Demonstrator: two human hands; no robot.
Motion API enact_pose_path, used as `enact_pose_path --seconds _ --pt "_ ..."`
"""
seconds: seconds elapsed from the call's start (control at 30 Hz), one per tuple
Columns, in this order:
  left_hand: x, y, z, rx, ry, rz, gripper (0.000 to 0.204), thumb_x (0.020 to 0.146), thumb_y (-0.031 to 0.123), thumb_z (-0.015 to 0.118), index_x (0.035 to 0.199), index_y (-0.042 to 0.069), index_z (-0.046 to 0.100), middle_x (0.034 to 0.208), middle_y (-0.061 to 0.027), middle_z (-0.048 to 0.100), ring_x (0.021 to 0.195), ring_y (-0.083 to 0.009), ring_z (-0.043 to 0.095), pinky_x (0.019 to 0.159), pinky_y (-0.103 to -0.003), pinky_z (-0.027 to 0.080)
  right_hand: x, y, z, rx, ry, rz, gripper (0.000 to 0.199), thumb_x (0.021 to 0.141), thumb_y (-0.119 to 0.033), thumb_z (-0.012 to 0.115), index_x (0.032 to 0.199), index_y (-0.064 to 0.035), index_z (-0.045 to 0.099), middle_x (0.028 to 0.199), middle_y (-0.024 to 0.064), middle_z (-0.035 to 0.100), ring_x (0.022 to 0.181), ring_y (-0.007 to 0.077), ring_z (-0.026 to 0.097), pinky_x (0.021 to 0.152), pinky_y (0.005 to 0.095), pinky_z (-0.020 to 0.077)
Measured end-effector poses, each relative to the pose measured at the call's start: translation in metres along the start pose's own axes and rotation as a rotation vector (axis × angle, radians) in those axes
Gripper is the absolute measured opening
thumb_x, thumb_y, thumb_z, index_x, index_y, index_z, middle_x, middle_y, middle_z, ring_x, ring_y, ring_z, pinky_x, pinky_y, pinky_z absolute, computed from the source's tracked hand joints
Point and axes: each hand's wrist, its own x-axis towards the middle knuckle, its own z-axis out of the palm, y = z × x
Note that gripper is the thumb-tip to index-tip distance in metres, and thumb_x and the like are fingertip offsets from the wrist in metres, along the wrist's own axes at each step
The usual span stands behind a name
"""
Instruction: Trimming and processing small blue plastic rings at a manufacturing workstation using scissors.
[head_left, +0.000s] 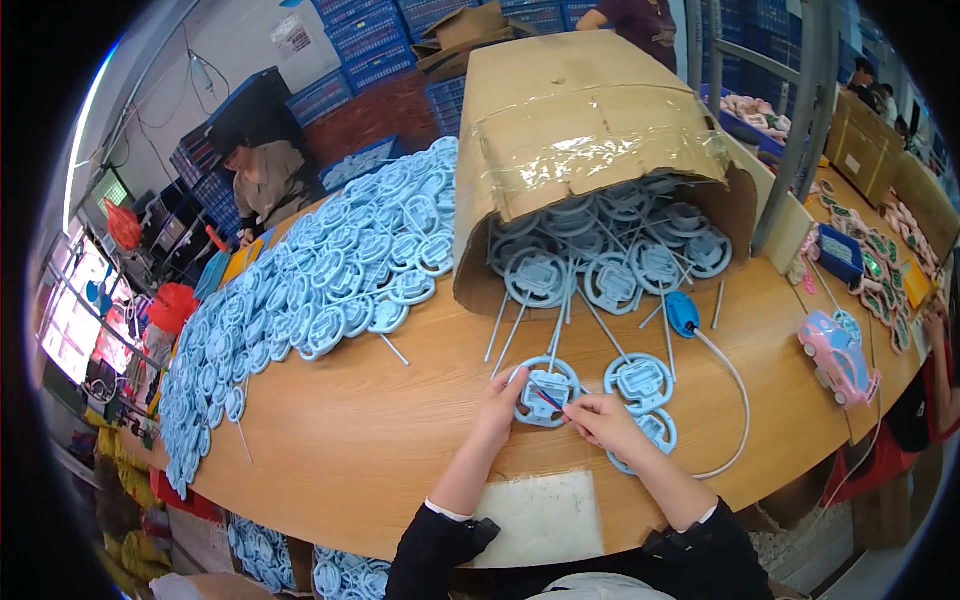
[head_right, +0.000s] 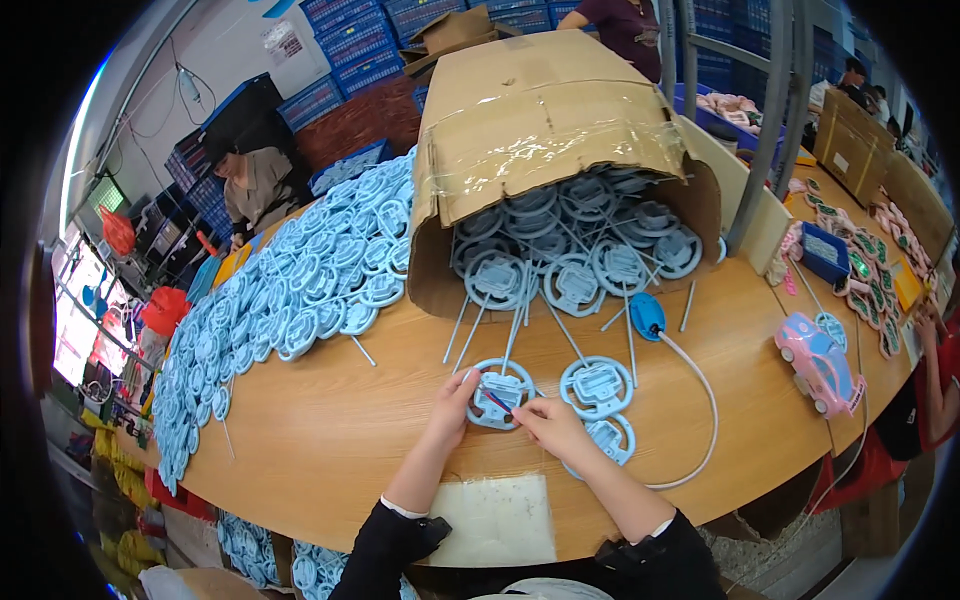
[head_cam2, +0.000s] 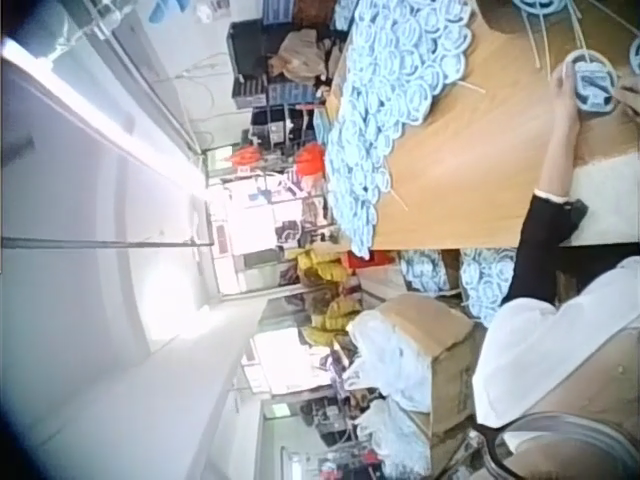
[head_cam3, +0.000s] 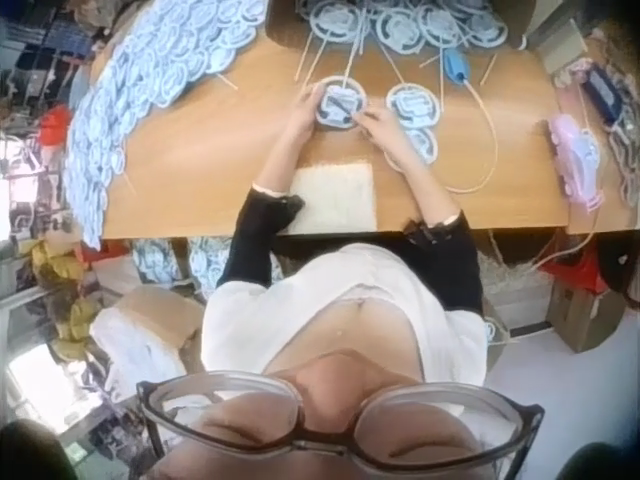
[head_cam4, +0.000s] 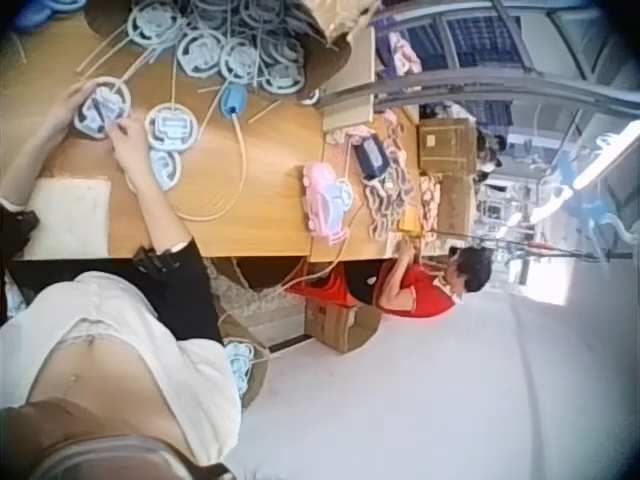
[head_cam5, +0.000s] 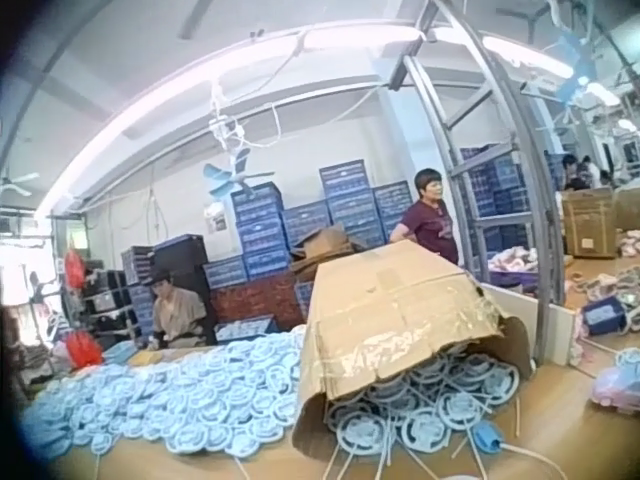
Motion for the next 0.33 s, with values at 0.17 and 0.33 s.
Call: enact_pose_path --seconds 0.17,0.33 --pt "-0.009 0.001 -0.004 -0.011 0.039 0.005 0.024 0.082 0.026 0.049 0.094 0.006 0.057 0.069 0.0033 0.055 0.053 -0.0026 0.045 0.044 -0.016 0.033 -0.001 0.01 0.005 -0.171 0.088 0.063 0.025 0.078 -0.023 0.054 0.068 -0.0002 0.057 0.048 -0.0003 0.043 0.041 0.0058 0.038 0.038 0.0206 0.0279" --pt "-0.006 0.0 -0.006 0.002 -0.014 -0.016 0.026 0.082 0.028 0.051 0.093 0.005 0.058 0.068 0.0027 0.055 0.053 -0.0029 0.044 0.044 -0.017 0.032 0.003 0.011 -0.006 -0.042 -0.051 0.239 0.022 0.079 -0.024 0.053 0.072 -0.0028 0.057 0.049 0.0004 0.045 0.04 0.0073 0.038 0.037 0.0216 0.0277"
